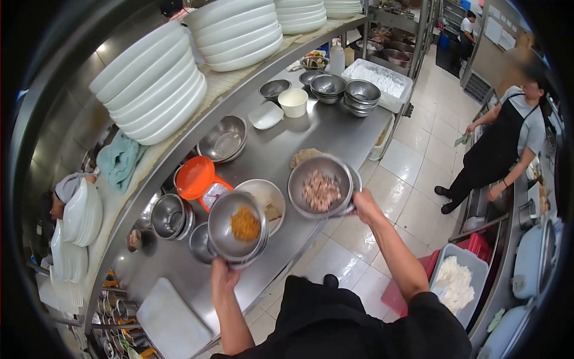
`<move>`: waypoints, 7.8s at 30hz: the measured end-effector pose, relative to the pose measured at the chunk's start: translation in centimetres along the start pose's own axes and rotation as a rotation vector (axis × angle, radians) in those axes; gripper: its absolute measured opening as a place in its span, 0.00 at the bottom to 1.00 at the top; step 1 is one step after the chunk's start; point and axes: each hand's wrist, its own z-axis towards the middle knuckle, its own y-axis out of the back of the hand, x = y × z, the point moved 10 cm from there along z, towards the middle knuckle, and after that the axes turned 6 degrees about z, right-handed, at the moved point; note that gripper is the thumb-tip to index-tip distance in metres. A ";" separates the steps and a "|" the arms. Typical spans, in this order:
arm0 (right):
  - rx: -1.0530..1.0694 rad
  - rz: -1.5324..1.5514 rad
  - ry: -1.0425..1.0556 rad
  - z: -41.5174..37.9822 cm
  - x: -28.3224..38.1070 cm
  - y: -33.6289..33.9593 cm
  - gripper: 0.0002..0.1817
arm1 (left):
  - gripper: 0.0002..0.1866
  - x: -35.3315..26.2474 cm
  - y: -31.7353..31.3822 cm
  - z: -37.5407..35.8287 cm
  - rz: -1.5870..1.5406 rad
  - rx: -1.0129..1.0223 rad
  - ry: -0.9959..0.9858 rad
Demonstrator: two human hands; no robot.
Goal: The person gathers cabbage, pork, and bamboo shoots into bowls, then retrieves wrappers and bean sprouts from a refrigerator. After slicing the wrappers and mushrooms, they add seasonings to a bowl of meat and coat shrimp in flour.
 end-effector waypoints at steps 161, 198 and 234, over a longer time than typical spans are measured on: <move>0.796 -0.502 0.768 21.1 24.7 -1.4 0.08 | 0.19 11.6 -39.6 19.0 1.480 -0.079 -0.017; 1.655 -0.653 0.855 -0.3 8.1 -23.2 0.18 | 0.18 16.5 -17.4 -0.6 1.087 -0.744 0.309; 1.929 -0.796 0.780 -27.2 -14.7 -51.8 0.17 | 0.49 0.3 22.0 -10.5 -0.777 -0.424 -0.482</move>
